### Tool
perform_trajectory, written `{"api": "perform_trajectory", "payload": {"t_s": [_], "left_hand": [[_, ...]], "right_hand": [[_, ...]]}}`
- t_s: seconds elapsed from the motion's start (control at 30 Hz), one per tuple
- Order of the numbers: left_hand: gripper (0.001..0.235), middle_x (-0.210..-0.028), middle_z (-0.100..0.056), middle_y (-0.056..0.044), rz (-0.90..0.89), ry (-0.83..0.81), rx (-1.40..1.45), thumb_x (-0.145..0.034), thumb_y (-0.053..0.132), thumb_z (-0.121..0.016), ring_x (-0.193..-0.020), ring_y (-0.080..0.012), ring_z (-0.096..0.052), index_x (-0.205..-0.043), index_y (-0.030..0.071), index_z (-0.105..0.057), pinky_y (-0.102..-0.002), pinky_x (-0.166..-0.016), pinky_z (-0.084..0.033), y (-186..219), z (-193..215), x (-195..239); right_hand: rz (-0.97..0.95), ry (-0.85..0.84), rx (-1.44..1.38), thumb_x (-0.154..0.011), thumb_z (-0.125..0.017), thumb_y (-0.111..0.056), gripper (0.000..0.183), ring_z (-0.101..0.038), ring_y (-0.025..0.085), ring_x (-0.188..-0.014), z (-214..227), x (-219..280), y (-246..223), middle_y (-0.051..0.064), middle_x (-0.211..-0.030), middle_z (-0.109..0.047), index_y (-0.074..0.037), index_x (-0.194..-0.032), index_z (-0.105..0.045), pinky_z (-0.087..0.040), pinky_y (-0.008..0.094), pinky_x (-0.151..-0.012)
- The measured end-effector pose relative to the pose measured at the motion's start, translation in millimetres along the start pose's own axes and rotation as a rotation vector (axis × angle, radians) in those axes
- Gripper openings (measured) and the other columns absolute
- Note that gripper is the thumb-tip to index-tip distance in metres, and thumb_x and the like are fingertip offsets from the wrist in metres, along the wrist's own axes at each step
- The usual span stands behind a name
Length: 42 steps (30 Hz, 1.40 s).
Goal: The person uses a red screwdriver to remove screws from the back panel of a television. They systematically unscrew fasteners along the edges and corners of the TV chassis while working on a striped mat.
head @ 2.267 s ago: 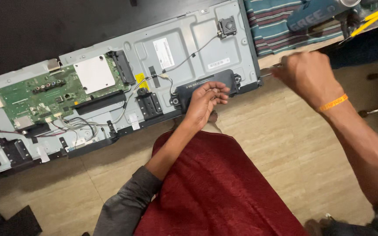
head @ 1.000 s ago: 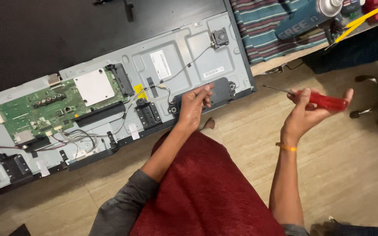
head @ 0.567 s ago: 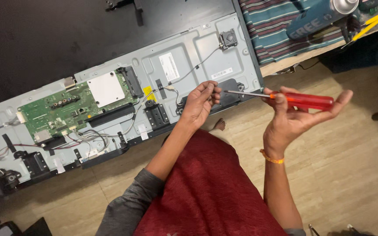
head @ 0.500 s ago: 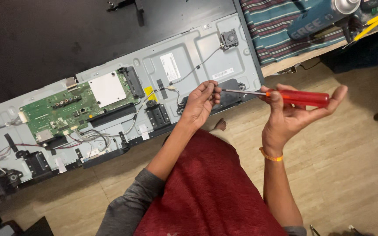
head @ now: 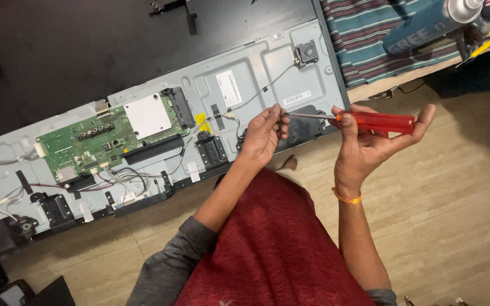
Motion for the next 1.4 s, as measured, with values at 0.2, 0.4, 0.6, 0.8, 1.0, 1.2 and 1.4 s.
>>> {"api": "perform_trajectory", "payload": {"t_s": [0.2,0.4,0.6,0.8,1.0,1.2,1.4], "left_hand": [[0.022,-0.09,-0.065,-0.005,0.041,-0.01,0.022,-0.101,0.023,-0.069,-0.074,-0.0124,-0.059,-0.105,0.002,-0.065,-0.026,-0.065,-0.05,3,0,-4],[0.026,-0.095,-0.07,-0.01,0.023,-0.022,-0.007,-0.101,0.024,-0.066,-0.077,-0.0152,-0.065,-0.109,-0.001,-0.066,-0.029,-0.068,-0.055,6,-2,-7],[0.028,-0.093,-0.07,-0.011,0.003,0.018,-0.047,-0.103,0.027,-0.066,-0.077,-0.0163,-0.066,-0.106,0.0,-0.065,-0.03,-0.068,-0.056,9,-10,-7],[0.029,-0.094,-0.071,-0.013,-0.006,0.057,-0.022,-0.102,0.027,-0.066,-0.081,-0.0186,-0.069,-0.104,-0.001,-0.065,-0.032,-0.073,-0.059,13,-13,-8],[0.025,-0.097,-0.071,-0.012,0.0,0.086,0.065,-0.101,0.024,-0.068,-0.089,-0.0192,-0.07,-0.106,0.0,-0.064,-0.033,-0.082,-0.06,1,-15,-21],[0.026,-0.092,-0.067,-0.01,-0.076,0.164,0.131,-0.101,0.026,-0.07,-0.086,-0.0207,-0.069,-0.105,0.001,-0.064,-0.035,-0.079,-0.06,-21,-16,-50],[0.028,-0.101,-0.068,-0.02,-0.122,0.146,0.143,-0.105,0.022,-0.055,-0.092,-0.0278,-0.066,-0.111,-0.005,-0.062,-0.04,-0.083,-0.058,-20,-22,-81]], "right_hand": [[0.007,0.02,0.002,-0.115,-0.075,0.006,0.098,-0.07,0.025,-0.102,-3,-3,-1,0.014,-0.121,-0.064,-0.029,-0.16,0.005,-0.06,0.046,-0.101],[0.017,0.032,0.009,-0.113,-0.074,0.004,0.097,-0.075,0.027,-0.106,-4,-4,1,0.016,-0.126,-0.066,-0.029,-0.159,0.005,-0.062,0.047,-0.104],[0.037,-0.004,0.008,-0.118,-0.074,0.006,0.097,-0.073,0.029,-0.104,-4,-5,16,0.016,-0.116,-0.066,-0.031,-0.162,0.004,-0.06,0.046,-0.102],[0.014,0.022,-0.003,-0.116,-0.074,0.006,0.096,-0.074,0.029,-0.104,-5,-6,24,0.019,-0.121,-0.067,-0.029,-0.161,0.003,-0.061,0.044,-0.103],[0.053,-0.029,0.052,-0.118,-0.074,0.008,0.096,-0.072,0.03,-0.108,-1,-11,27,0.02,-0.123,-0.065,-0.032,-0.163,0.001,-0.058,0.044,-0.101],[0.103,-0.187,0.076,-0.115,-0.073,0.011,0.1,-0.069,0.03,-0.118,6,-22,40,0.02,-0.131,-0.061,-0.035,-0.163,0.003,-0.06,0.043,-0.106],[0.166,-0.148,0.17,-0.114,-0.076,0.013,0.101,-0.065,0.027,-0.111,10,-97,67,0.017,-0.129,-0.058,-0.032,-0.164,0.0,-0.063,0.041,-0.104]]}}
Point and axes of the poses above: each hand's wrist, its own x-axis away from the middle knuckle, its own z-axis out of the back of the hand, y = z × x, the point moved 1 cm from there along -x, towards the middle knuckle
